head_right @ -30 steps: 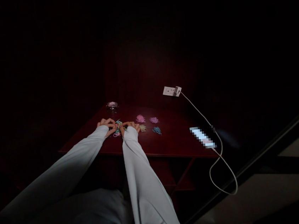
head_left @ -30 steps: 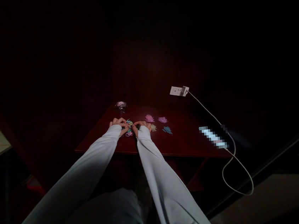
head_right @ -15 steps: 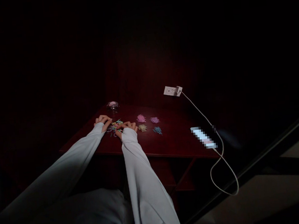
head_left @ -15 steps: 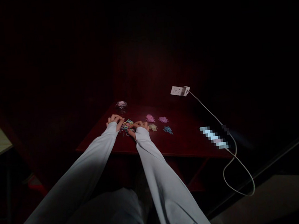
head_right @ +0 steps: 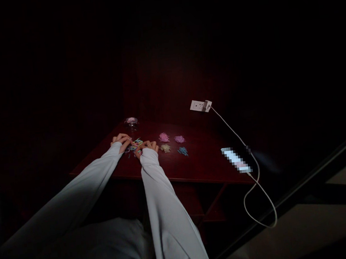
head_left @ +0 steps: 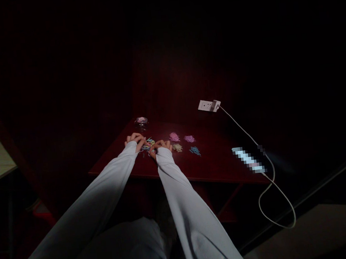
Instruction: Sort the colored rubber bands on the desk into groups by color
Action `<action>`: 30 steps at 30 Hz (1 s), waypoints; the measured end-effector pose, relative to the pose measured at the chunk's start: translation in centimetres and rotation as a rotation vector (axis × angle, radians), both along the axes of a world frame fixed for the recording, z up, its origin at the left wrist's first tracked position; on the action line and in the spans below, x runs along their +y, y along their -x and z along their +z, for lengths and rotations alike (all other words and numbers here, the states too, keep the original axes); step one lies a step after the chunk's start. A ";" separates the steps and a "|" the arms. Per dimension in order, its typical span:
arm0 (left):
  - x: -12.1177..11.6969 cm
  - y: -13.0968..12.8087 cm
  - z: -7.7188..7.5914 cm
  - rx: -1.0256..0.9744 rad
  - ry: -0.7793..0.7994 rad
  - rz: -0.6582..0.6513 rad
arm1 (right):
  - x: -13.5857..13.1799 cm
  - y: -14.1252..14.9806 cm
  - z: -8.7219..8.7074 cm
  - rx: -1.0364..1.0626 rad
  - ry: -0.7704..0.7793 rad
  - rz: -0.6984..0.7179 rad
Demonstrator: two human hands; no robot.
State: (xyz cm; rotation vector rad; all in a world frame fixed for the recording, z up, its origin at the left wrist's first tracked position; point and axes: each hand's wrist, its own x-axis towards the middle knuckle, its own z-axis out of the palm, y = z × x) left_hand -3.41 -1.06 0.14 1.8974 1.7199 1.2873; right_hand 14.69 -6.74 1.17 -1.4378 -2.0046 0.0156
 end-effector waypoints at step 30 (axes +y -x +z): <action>-1.9 -1.9 0.7 0.155 -0.034 -0.126 | 1.0 -0.2 0.2 0.259 0.060 -0.036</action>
